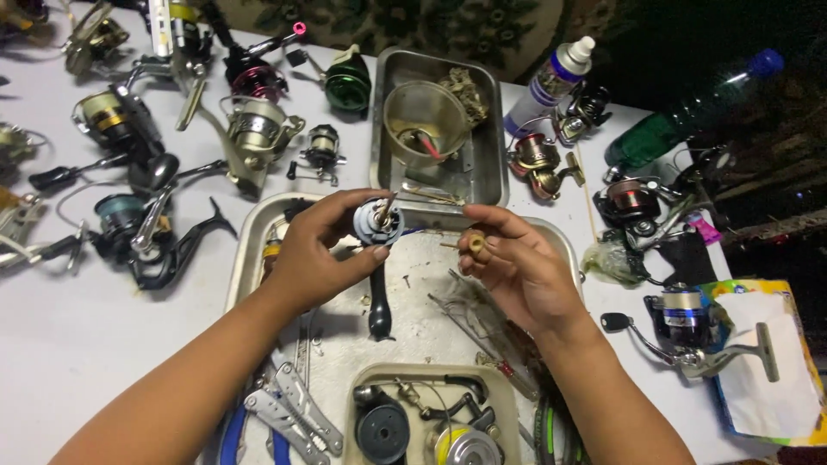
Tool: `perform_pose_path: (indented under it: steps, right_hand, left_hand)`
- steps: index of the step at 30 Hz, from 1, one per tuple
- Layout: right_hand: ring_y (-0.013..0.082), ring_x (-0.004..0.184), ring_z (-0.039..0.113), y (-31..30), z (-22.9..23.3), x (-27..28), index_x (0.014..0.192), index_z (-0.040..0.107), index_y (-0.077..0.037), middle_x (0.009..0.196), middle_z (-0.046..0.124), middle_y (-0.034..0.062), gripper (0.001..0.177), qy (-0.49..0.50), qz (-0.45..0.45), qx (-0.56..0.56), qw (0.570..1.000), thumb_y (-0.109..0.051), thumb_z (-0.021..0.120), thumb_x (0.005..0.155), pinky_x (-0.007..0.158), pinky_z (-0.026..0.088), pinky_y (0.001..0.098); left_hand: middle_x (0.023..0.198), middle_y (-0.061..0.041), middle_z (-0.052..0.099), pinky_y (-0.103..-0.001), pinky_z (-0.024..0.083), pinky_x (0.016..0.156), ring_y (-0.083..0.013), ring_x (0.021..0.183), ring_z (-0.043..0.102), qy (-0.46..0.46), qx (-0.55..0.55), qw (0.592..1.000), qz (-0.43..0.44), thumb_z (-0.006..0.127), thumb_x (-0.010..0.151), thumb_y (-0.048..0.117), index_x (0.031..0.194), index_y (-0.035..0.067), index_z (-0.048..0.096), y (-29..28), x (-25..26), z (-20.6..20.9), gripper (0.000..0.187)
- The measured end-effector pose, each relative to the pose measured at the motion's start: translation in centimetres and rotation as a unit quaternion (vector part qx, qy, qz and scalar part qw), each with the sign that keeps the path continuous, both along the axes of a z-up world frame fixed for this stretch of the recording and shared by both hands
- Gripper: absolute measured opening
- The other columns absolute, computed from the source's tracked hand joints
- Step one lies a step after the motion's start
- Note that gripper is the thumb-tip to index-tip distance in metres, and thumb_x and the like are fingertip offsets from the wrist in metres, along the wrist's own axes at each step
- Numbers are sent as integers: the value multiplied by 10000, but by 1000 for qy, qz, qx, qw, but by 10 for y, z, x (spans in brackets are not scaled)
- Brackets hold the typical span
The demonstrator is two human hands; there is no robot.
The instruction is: The person disassembles a fishing reel handle using a screwdriver and a small brush. They remove the handle knob and a small internal component, then clean the exposed shaft area with the brush. The person then reassembles the handle, inserting the component back into the reel body and securing the knob.
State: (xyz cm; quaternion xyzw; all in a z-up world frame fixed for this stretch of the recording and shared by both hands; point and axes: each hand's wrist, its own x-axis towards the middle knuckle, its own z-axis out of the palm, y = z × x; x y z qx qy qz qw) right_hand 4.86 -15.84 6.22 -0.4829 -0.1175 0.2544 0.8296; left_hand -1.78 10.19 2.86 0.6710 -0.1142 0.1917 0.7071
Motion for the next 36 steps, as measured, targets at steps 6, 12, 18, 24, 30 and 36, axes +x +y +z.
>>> perform_pose_path:
  steps: [6, 12, 18, 24, 30, 36]
  right_hand:
    - [296, 786, 745, -8, -11, 8, 1384, 557, 52, 936, 698, 287, 429, 3, -22, -11, 1000, -12, 516, 962, 746, 623, 400]
    - [292, 786, 755, -10, -20, 10, 1305, 601, 43, 948, 714, 287, 350, 28, -45, 3, 999, 13, 498, 972, 754, 637, 399]
    - [283, 866, 757, -9, -14, 7, 1253, 630, 85, 1042, 722, 298, 329, 43, -28, 22, 998, 21, 500, 957, 789, 641, 366]
    - [285, 916, 749, -8, -11, 3, 1270, 615, 123, 1099, 710, 294, 351, 40, -36, -16, 998, 31, 527, 942, 825, 630, 352]
    - [260, 858, 762, -11, -22, 6, 1264, 625, 82, 1069, 738, 264, 311, 36, -47, -51, 997, -27, 561, 979, 784, 642, 340]
    - [290, 901, 766, -6, -12, -1, 1216, 637, 154, 1052, 737, 276, 317, 59, -47, -21, 997, -5, 548, 957, 841, 639, 371]
  left_hand:
    - [1204, -223, 704, -475, 589, 921, -339, 1136, 682, 25, 3, 1000, 9, 844, 747, 94, 1249, -50, 667, 1, 1, -1, 551]
    - [1177, -222, 713, -467, 595, 904, -328, 1100, 693, 31, 14, 999, 18, 842, 737, 79, 1236, -39, 681, -2, 0, 5, 538]
    - [1102, -155, 737, -389, 602, 842, -245, 1010, 705, 32, 59, 997, 34, 865, 728, 150, 1246, 23, 707, -3, -2, 9, 556]
    - [1088, -198, 729, -430, 601, 836, -292, 1006, 706, 0, 36, 999, 31, 857, 737, 128, 1228, 9, 707, -4, 2, 11, 527]
    - [1088, -198, 726, -436, 614, 833, -312, 1008, 723, 7, 30, 999, 29, 843, 741, 120, 1247, 19, 697, -5, -1, 8, 536]
    - [1086, -213, 724, -457, 621, 826, -336, 1000, 728, 7, 33, 999, 22, 831, 756, 129, 1246, 10, 692, -4, 1, 10, 524]
